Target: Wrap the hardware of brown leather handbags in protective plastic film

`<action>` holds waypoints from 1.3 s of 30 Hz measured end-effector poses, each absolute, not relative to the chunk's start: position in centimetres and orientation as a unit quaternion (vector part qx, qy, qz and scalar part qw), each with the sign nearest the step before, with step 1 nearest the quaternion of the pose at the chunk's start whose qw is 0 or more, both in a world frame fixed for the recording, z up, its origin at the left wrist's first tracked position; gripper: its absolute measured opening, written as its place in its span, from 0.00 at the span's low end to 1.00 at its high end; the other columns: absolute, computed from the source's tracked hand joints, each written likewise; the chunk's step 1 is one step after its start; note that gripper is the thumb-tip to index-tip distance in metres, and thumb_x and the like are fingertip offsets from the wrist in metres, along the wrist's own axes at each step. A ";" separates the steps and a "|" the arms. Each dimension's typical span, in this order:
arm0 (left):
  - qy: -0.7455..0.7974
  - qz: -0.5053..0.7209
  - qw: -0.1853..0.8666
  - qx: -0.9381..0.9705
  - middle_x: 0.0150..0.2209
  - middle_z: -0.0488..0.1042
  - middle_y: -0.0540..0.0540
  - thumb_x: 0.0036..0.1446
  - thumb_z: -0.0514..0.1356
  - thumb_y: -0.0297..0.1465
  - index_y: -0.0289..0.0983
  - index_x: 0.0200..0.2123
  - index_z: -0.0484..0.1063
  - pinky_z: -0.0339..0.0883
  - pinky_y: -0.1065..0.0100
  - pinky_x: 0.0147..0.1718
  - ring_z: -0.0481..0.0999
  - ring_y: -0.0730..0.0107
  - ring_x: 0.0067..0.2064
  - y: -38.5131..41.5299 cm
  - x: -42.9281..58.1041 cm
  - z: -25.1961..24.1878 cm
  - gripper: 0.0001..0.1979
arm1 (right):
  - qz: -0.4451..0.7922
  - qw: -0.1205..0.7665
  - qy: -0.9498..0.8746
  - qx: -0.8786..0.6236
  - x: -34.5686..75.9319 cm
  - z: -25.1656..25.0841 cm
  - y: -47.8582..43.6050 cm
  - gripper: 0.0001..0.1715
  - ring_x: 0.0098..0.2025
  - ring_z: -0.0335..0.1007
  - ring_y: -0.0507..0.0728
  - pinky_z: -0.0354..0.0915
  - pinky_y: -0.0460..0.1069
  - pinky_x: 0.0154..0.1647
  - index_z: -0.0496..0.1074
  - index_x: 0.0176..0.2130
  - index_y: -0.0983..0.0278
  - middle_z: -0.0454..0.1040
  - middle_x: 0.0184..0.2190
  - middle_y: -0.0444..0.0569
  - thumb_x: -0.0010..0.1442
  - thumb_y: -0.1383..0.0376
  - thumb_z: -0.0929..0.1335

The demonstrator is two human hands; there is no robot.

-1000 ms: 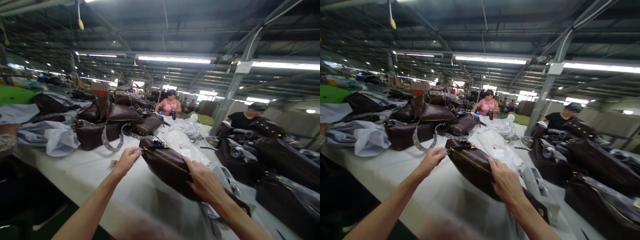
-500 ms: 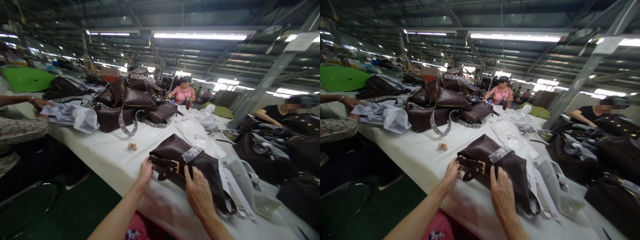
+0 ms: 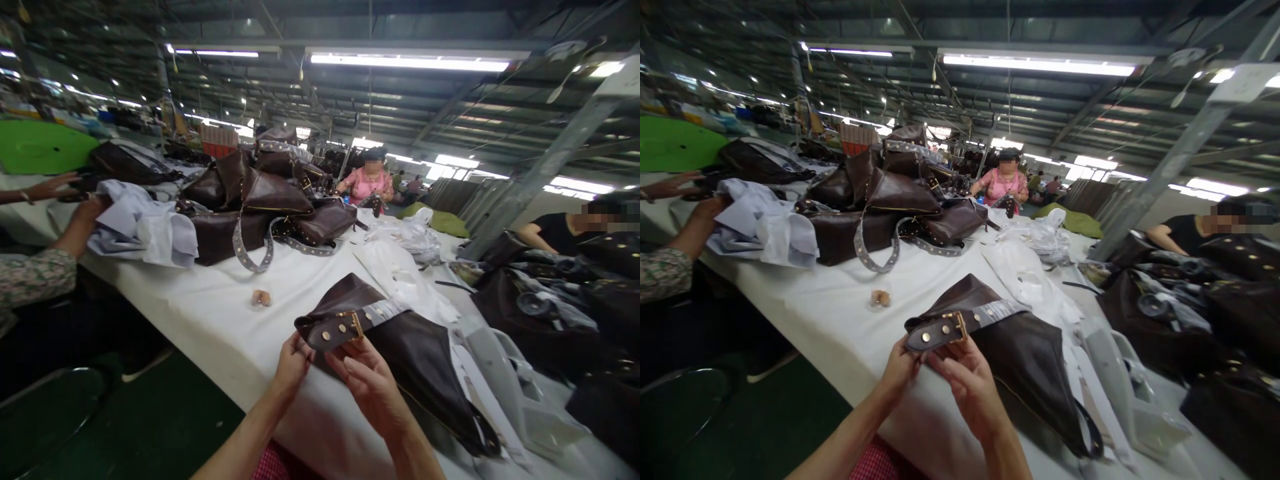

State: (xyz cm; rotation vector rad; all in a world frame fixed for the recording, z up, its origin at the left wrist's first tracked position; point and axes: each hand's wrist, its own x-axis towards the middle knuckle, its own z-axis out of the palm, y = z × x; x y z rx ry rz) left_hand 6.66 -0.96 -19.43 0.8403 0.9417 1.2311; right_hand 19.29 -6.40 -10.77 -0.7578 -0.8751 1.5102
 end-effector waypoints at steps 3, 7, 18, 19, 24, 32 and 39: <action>0.402 0.545 0.610 0.412 0.17 0.57 0.58 0.40 0.56 0.33 0.36 0.29 0.66 0.45 0.74 0.19 0.51 0.80 0.19 -1.3 6.5 -19.0 0.09 | 0.602 0.539 -0.456 -0.373 19.3 -9.8 -5.0 0.31 0.39 0.69 0.54 0.65 0.48 0.37 0.72 0.52 0.58 0.74 0.49 0.50 0.47 0.65 0.76; 0.417 0.532 0.569 0.468 0.18 0.57 0.56 0.43 0.56 0.33 0.37 0.26 0.65 0.50 0.72 0.22 0.53 0.77 0.21 -1.7 5.9 -18.7 0.06 | 0.567 0.520 -0.475 -0.428 19.0 -9.5 -2.8 0.28 0.23 0.53 0.47 0.54 0.44 0.21 0.73 0.50 0.63 0.73 0.32 0.46 0.53 0.53 0.73; 0.532 0.442 0.373 0.618 0.36 0.72 0.44 0.44 0.61 0.31 0.36 0.38 0.71 0.63 0.64 0.41 0.71 0.58 0.41 -2.0 4.7 -18.5 0.14 | 0.513 0.540 -0.415 -0.522 19.5 -12.9 -4.6 0.21 0.20 0.58 0.49 0.58 0.45 0.21 0.69 0.25 0.66 0.67 0.18 0.41 0.49 0.50 0.71; 0.541 0.435 0.346 0.631 0.38 0.71 0.43 0.41 0.63 0.32 0.36 0.39 0.71 0.63 0.62 0.43 0.70 0.56 0.43 -2.1 4.6 -18.4 0.17 | 0.501 0.547 -0.410 -0.532 19.7 -13.1 -4.6 0.20 0.18 0.57 0.48 0.56 0.44 0.19 0.66 0.22 0.65 0.65 0.15 0.41 0.49 0.52 0.71; 0.491 0.398 0.402 0.662 0.48 0.69 0.41 0.35 0.62 0.27 0.36 0.48 0.69 0.62 0.61 0.49 0.67 0.55 0.50 -0.9 1.7 -17.2 0.31 | 0.508 0.543 -0.400 -0.536 20.2 -13.0 -3.2 0.14 0.19 0.67 0.53 0.65 0.47 0.22 0.69 0.27 0.65 0.72 0.19 0.44 0.47 0.57 0.70; 0.462 0.354 0.329 0.743 0.25 0.72 0.48 0.50 0.55 0.33 0.38 0.24 0.74 0.58 0.71 0.26 0.69 0.69 0.28 -0.5 3.2 -8.6 0.10 | 0.531 0.555 -0.400 -0.500 19.9 -12.9 -3.3 0.17 0.27 0.74 0.58 0.71 0.51 0.28 0.72 0.32 0.66 0.78 0.26 0.48 0.47 0.56 0.71; 0.408 0.260 0.535 0.693 0.14 0.62 0.53 0.40 0.61 0.33 0.36 0.14 0.66 0.45 0.71 0.20 0.57 0.77 0.19 1.0 7.1 -7.5 0.10 | 0.399 0.569 -0.469 -0.545 20.4 -14.0 -2.0 0.13 0.26 0.72 0.57 0.70 0.49 0.26 0.73 0.31 0.65 0.76 0.25 0.46 0.48 0.58 0.69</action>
